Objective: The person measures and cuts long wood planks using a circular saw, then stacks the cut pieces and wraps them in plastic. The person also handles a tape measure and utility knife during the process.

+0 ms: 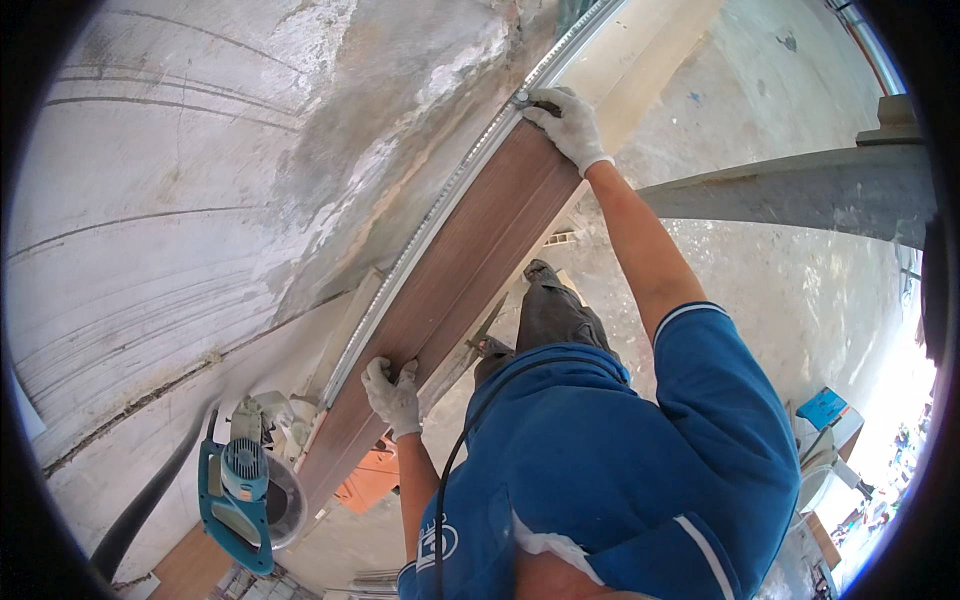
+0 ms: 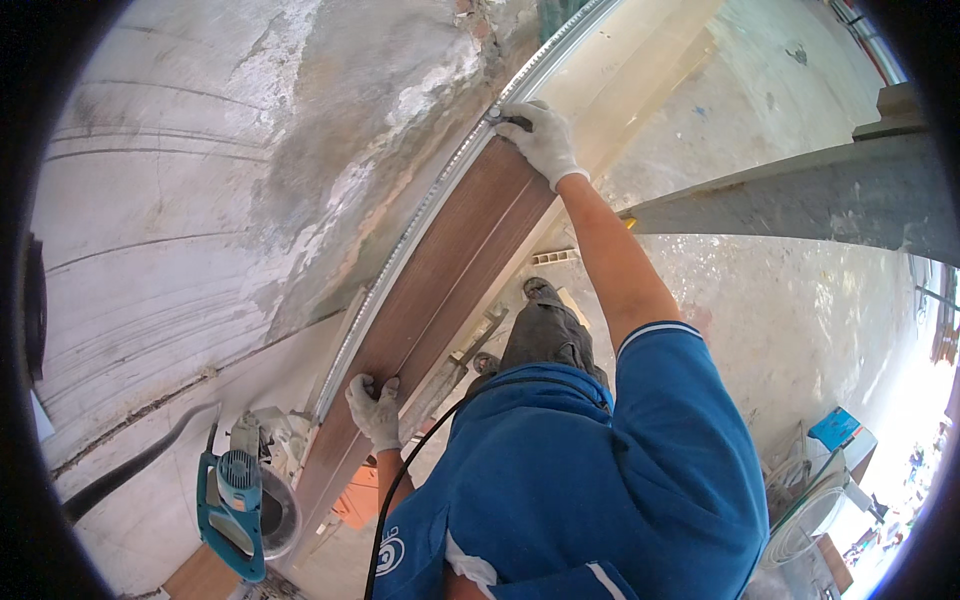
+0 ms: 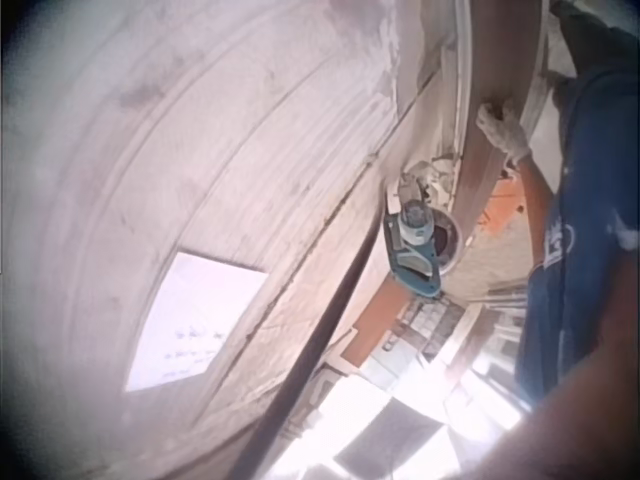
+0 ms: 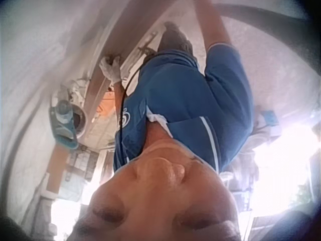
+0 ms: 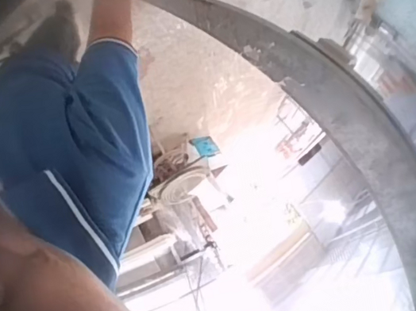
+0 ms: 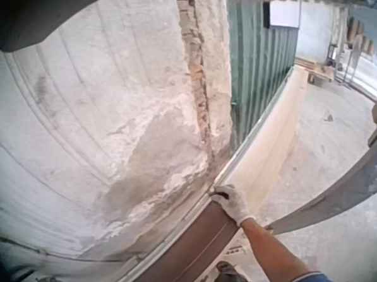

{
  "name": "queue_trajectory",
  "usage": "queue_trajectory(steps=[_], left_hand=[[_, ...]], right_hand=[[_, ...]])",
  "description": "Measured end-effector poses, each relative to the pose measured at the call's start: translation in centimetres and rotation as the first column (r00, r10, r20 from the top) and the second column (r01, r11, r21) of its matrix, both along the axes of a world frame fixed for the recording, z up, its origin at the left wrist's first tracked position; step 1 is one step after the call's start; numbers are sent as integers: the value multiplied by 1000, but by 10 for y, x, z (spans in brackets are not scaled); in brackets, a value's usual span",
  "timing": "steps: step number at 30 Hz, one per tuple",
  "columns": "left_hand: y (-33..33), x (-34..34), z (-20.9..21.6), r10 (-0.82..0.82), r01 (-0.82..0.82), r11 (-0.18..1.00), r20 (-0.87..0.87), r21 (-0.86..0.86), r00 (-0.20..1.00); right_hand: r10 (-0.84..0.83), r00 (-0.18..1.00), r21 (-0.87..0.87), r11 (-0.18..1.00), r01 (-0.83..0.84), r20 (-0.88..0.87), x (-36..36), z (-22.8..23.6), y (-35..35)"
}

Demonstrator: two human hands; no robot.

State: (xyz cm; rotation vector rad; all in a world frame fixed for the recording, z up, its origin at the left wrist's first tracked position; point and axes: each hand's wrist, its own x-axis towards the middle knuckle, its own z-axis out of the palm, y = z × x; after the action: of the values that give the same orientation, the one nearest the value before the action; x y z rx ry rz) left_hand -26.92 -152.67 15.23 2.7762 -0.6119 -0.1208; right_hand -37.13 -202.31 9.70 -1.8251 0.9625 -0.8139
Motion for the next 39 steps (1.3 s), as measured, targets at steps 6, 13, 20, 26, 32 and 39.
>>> queue_trajectory(steps=[6,13,20,26,32,39], left_hand=[[-6,5,-3,-7,6,1000,-6,-18,1000],[-7,6,-3,41,-43,999,-53,-23,998],[-5,6,-5,29,-30,999,-40,-25,999],[-3,7,-9,23,-24,999,-23,-26,999],[-4,5,-8,49,-49,999,-32,-14,998],[-7,5,-5,58,-59,998,-40,-4,998]], right_hand=[[-27,1000,4,1000,27,14,4,3,-5],[-52,933,-342,936,-78,-356,24,29,-12],[84,862,-371,879,-300,-499,27,32,-30],[165,875,-333,880,-339,-455,21,28,-42],[111,952,-195,966,-171,-285,-4,25,-28],[3,922,-263,958,-114,-388,11,32,-23]])
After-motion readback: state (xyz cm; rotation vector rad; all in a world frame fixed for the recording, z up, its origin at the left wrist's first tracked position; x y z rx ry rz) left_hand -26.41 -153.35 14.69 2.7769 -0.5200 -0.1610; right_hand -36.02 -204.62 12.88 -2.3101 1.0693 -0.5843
